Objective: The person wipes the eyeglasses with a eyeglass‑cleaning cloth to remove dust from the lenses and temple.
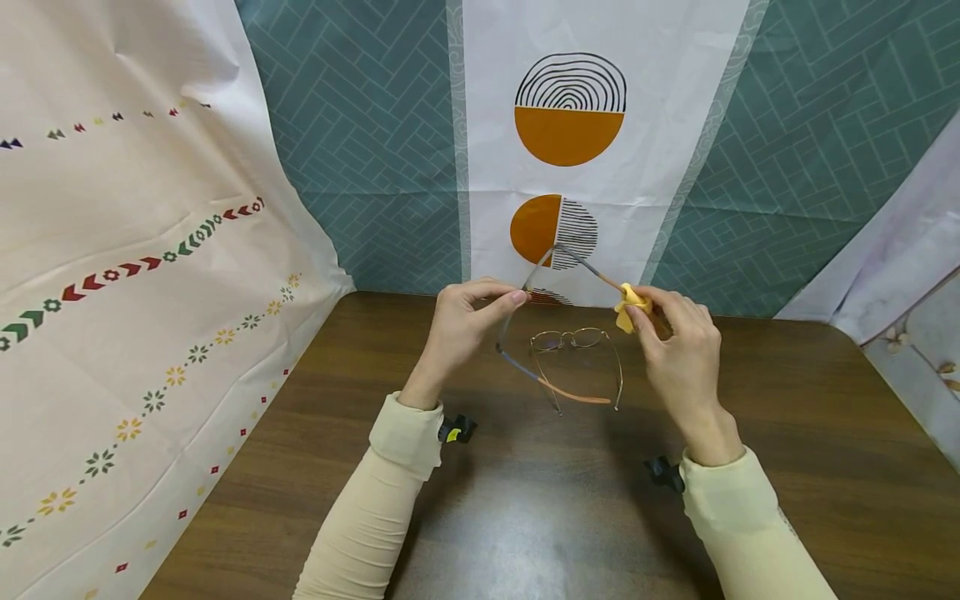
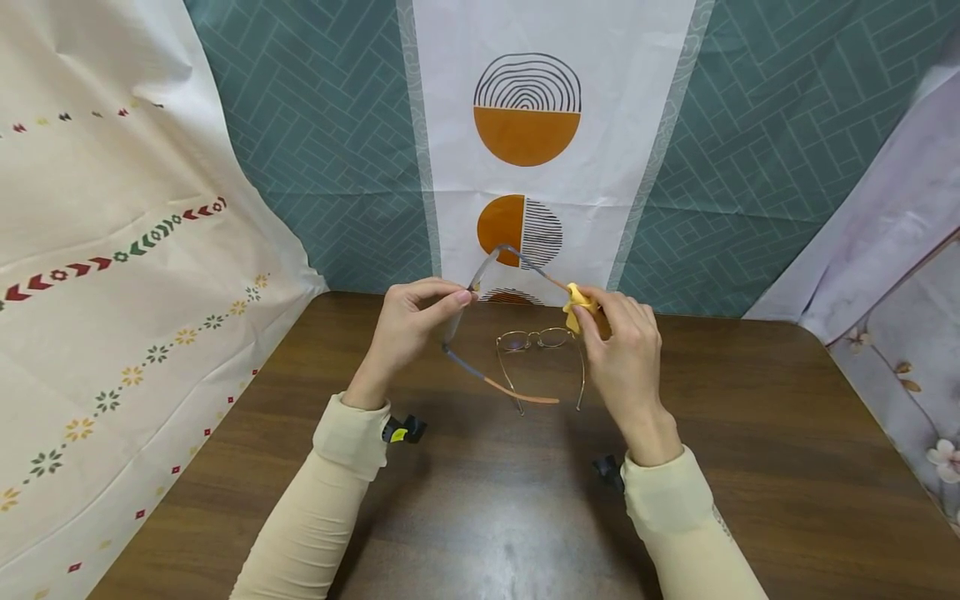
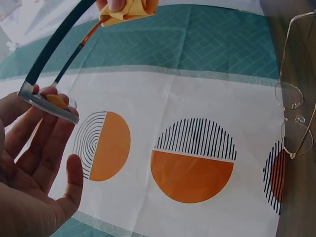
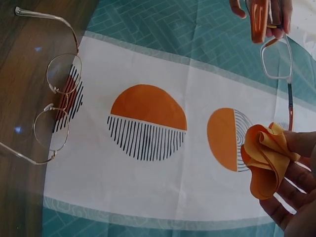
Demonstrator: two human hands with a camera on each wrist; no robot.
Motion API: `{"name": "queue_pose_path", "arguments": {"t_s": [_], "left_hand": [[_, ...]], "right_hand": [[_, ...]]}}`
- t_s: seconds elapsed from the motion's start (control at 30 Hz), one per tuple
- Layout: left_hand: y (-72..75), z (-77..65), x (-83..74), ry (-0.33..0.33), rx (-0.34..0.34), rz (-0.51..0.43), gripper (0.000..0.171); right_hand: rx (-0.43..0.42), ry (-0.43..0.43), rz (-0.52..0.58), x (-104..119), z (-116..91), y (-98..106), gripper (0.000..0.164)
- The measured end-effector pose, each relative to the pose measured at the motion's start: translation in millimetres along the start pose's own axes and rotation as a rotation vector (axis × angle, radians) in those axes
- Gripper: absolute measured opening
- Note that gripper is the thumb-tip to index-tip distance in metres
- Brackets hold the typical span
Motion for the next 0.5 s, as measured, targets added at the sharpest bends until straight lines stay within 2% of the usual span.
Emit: {"name": "queue_pose_path", "arguments": {"t_s": [0.2,0.5], "left_hand": [[2.3,0.4,0.2,-0.001,-0.040,-0.009,0.014],[3.6,1.5,3.0,0.005,-0.073,-0.040,0.014]], "right_hand": [[-0.004,-0.005,0.014,-1.3,1.3,2.1,0.025],[0.042,-0.104,0.099,-7.4,1.8,3.4,0.026]]}}
Point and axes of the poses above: each hand's wrist, its own z-axis towards the middle knuckle, its own y-axis out of the back of the hand, x = y × z, the point moved 4 cm from there along z, towards the middle knuckle, and after that the axes turned 8 degrees about -y, right-handed, at the moved point
